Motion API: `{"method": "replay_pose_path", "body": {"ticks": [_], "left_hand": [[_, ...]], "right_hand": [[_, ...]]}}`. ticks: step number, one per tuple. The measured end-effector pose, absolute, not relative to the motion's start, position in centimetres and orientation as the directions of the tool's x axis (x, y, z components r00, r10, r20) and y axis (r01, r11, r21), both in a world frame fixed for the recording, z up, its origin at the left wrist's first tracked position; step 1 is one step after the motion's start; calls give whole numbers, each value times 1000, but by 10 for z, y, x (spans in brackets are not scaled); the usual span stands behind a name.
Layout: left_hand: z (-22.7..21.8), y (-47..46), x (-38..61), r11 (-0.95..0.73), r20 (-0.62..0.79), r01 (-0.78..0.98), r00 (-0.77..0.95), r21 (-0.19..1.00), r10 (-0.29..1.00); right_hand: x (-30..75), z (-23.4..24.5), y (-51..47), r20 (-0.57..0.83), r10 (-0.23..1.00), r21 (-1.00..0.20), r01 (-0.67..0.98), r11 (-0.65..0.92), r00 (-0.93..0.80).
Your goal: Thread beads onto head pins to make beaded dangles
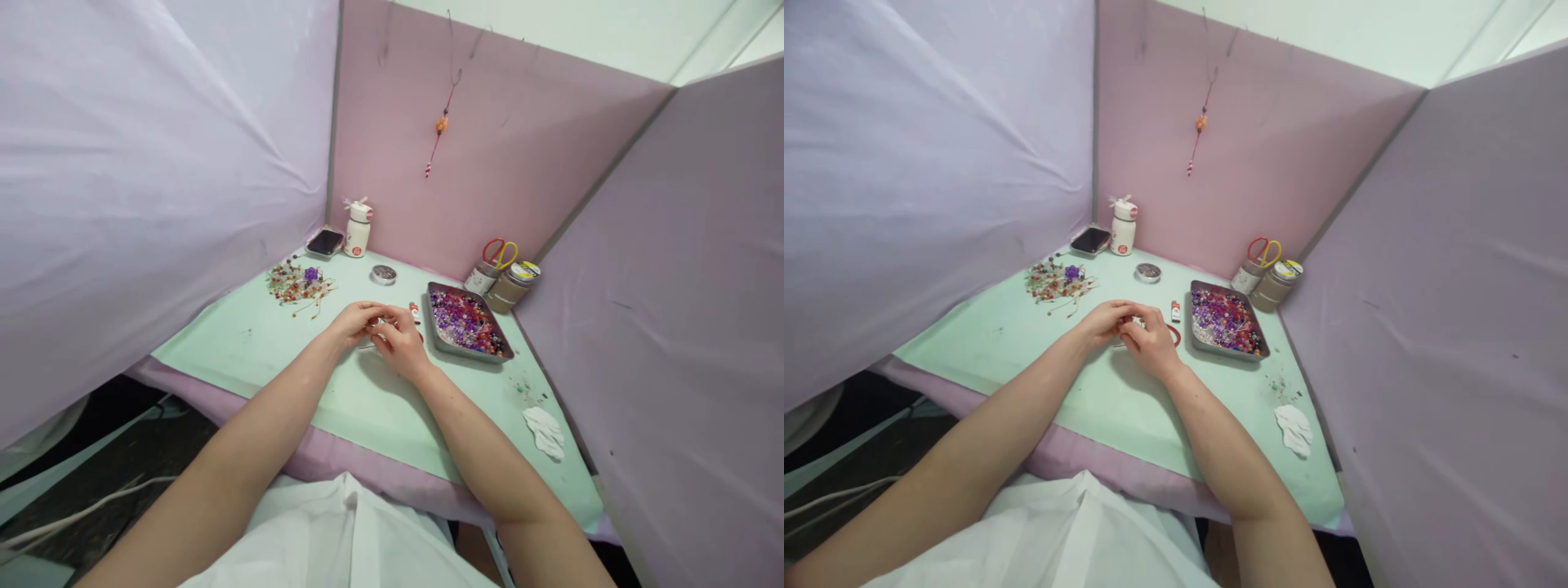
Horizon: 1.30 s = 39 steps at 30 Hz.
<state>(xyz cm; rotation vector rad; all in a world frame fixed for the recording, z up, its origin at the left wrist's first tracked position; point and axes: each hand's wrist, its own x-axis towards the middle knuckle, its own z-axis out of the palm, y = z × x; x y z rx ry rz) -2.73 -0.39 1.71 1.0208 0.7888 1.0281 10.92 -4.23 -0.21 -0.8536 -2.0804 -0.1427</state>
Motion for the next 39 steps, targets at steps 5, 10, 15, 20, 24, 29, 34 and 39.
{"method": "replay_pose_path", "body": {"ticks": [5,10,15,20,24,29,34,39], "left_hand": [[17,0,-28,194,-77,-357,316,914,946],[14,6,-30,185,-106,-285,269,940,957],[13,6,-30,196,-112,-300,275,934,955],[11,7,-30,102,-61,-229,180,968,982],[11,7,-28,-52,68,-154,99,987,993],[18,5,-26,-134,137,-77,31,988,990],[23,3,-26,-131,130,-84,-13,988,991],[20,3,-27,-92,92,-52,-11,994,996]], "right_hand": [[96,0,-58,722,519,-214,566,796,-457],[75,-6,-77,645,443,-176,443,879,-623],[60,-10,-92,608,364,-185,320,929,-706],[69,-1,-84,732,576,-473,336,814,-364],[84,-2,-60,509,860,-825,269,497,-28],[92,-8,-42,353,930,-933,111,342,104],[88,-6,-45,354,931,-934,89,346,93],[88,-8,-44,346,928,-938,77,338,139]]}}
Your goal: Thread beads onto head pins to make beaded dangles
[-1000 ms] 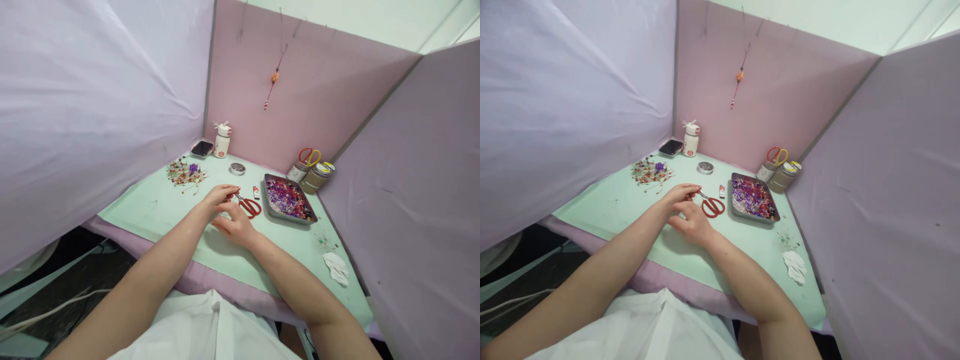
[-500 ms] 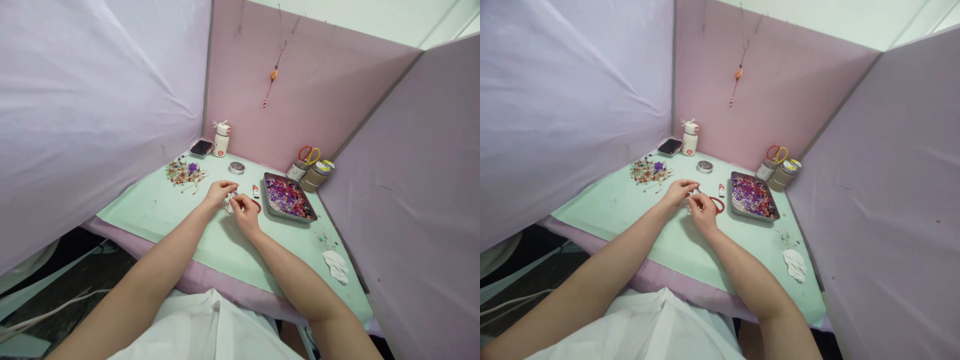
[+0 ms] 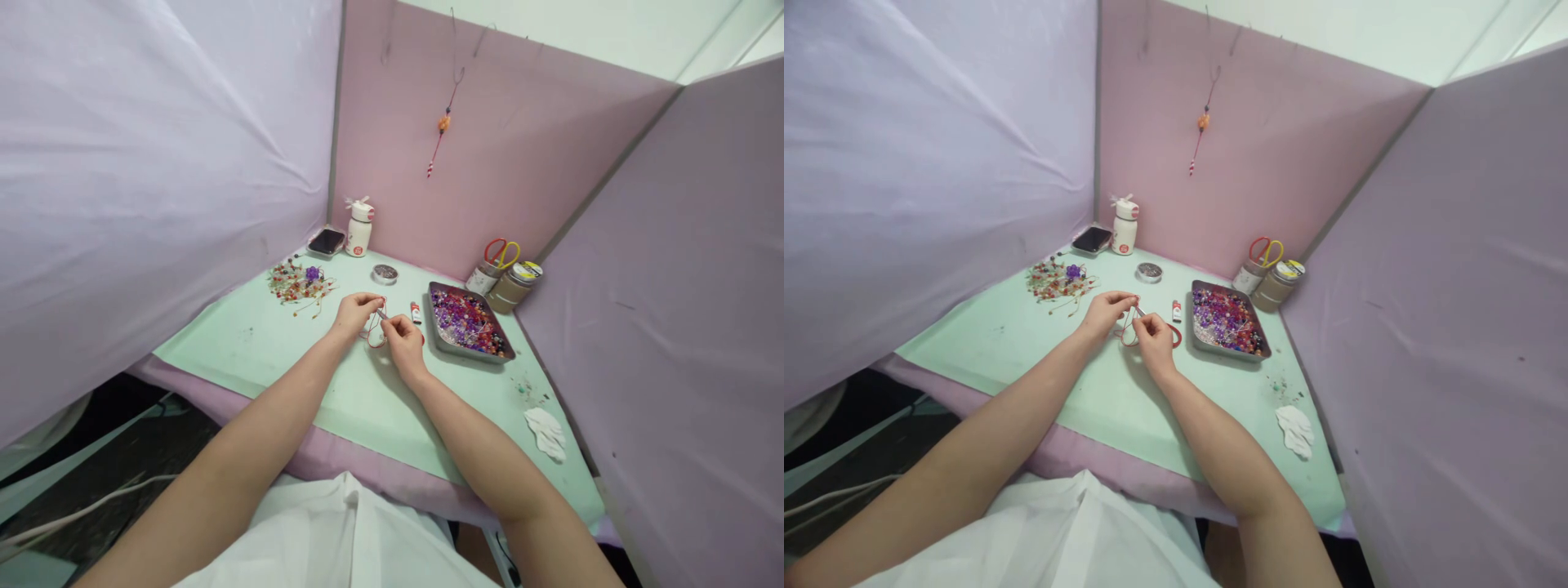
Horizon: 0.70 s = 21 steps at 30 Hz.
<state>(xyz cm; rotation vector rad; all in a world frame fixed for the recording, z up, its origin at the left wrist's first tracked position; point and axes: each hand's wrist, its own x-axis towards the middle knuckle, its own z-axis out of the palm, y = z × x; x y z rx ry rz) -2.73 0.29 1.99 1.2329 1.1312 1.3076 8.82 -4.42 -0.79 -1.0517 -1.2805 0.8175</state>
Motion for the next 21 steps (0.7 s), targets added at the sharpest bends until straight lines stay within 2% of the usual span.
{"method": "replay_pose_path", "body": {"ticks": [16,21], "left_hand": [[21,-2,-25,-127,123,13,147,992,981],[19,-1,-25,-161,153,25,210,987,966]], "right_hand": [[100,-13,-27,284,934,-955,-20,295,216],[109,-11,-21,245,957,-967,-24,252,156]]}}
